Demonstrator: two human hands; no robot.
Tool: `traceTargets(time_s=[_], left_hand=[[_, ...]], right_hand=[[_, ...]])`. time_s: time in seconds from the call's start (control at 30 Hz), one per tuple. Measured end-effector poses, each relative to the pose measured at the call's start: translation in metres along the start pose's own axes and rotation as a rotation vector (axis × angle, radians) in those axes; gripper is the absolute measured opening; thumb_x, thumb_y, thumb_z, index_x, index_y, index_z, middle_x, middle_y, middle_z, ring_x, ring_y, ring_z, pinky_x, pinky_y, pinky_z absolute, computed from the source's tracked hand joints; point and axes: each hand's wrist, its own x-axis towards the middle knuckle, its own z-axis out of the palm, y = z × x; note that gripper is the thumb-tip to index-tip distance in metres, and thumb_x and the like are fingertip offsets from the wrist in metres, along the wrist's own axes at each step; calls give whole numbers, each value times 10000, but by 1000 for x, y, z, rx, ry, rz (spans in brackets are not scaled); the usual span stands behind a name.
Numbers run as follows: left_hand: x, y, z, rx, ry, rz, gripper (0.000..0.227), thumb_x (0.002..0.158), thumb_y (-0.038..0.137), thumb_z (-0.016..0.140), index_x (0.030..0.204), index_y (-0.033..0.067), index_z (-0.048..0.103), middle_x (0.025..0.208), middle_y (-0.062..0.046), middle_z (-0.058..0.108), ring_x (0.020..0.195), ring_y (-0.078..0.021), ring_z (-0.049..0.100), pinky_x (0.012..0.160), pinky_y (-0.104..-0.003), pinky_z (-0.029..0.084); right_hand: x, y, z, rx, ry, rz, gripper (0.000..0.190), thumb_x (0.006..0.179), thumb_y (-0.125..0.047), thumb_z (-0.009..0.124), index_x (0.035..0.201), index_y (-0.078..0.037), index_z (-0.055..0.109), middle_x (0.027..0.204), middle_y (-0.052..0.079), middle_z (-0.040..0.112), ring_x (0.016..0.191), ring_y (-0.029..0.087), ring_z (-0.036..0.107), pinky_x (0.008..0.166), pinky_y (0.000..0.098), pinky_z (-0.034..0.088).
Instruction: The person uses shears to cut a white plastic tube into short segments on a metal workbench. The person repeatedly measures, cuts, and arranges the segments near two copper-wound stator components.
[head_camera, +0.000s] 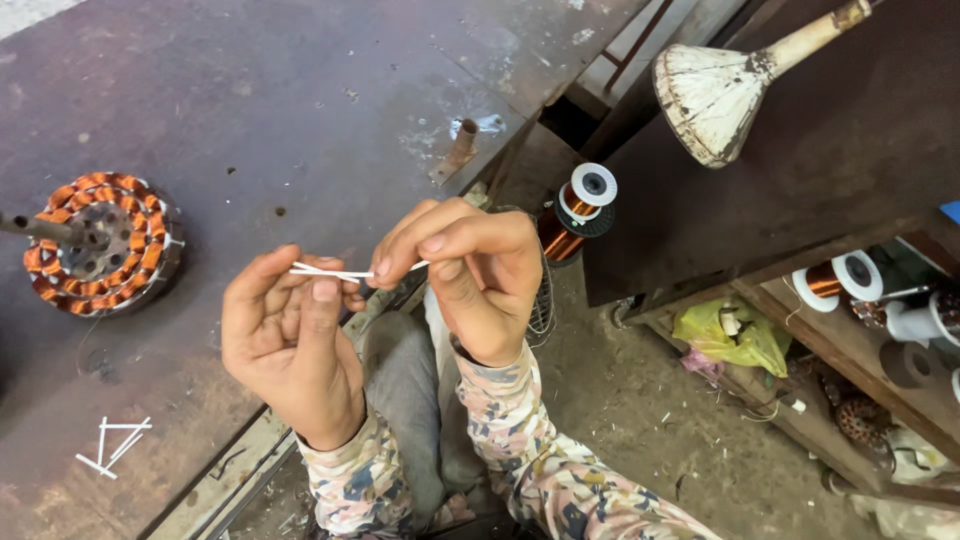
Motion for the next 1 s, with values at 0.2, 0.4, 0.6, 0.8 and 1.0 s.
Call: traceTargets(time_s=[0.2, 0.4, 0.6, 0.8, 1.0], left_hand=[[5, -2, -6, -5, 43, 52, 280, 1065, -61, 691, 1317, -73, 568, 1067, -189, 701, 865, -179, 671, 764, -281, 570], [7, -3, -14, -74, 49, 45, 280, 1078, -45, 691, 1327, -51, 561, 1055, -183, 696, 921, -204, 686, 767, -300, 581], [10, -4, -22, -74, 45, 73, 235, 1101, -20, 696, 1300, -42, 573, 1045, -170, 692, 942, -234, 704, 810, -315, 597], [11, -5, -19, 9, 56, 83, 205, 1104, -40, 699, 1269, -60, 579, 1090, -182, 688, 998, -254, 719, 874, -341, 616], [12, 0, -16, 37, 18, 58, 226, 1075, -79, 705, 1265, -69, 583, 1079, -200, 698, 972, -249, 729, 843, -324, 621]], right_hand=[[3, 0, 2, -140, -65, 59, 95, 1127, -73, 617, 1202, -23, 588, 947, 145, 665, 847, 202, 667, 750, 304, 556], [3, -1, 2, -243, -108, 169, 79, 1115, -40, 637, 1167, 19, 631, 946, 123, 671, 838, 167, 670, 740, 272, 552], [7, -2, -1, -274, -148, 249, 80, 1099, -31, 649, 1152, 29, 659, 1003, 130, 702, 827, 162, 683, 740, 262, 556], [12, -5, -1, -426, -184, 292, 88, 1077, -49, 690, 1125, 24, 686, 931, 95, 709, 762, 127, 691, 690, 225, 540], [9, 3, 1, -393, -85, 371, 126, 1054, -38, 734, 1129, 40, 667, 929, 70, 700, 791, 88, 653, 712, 206, 519]])
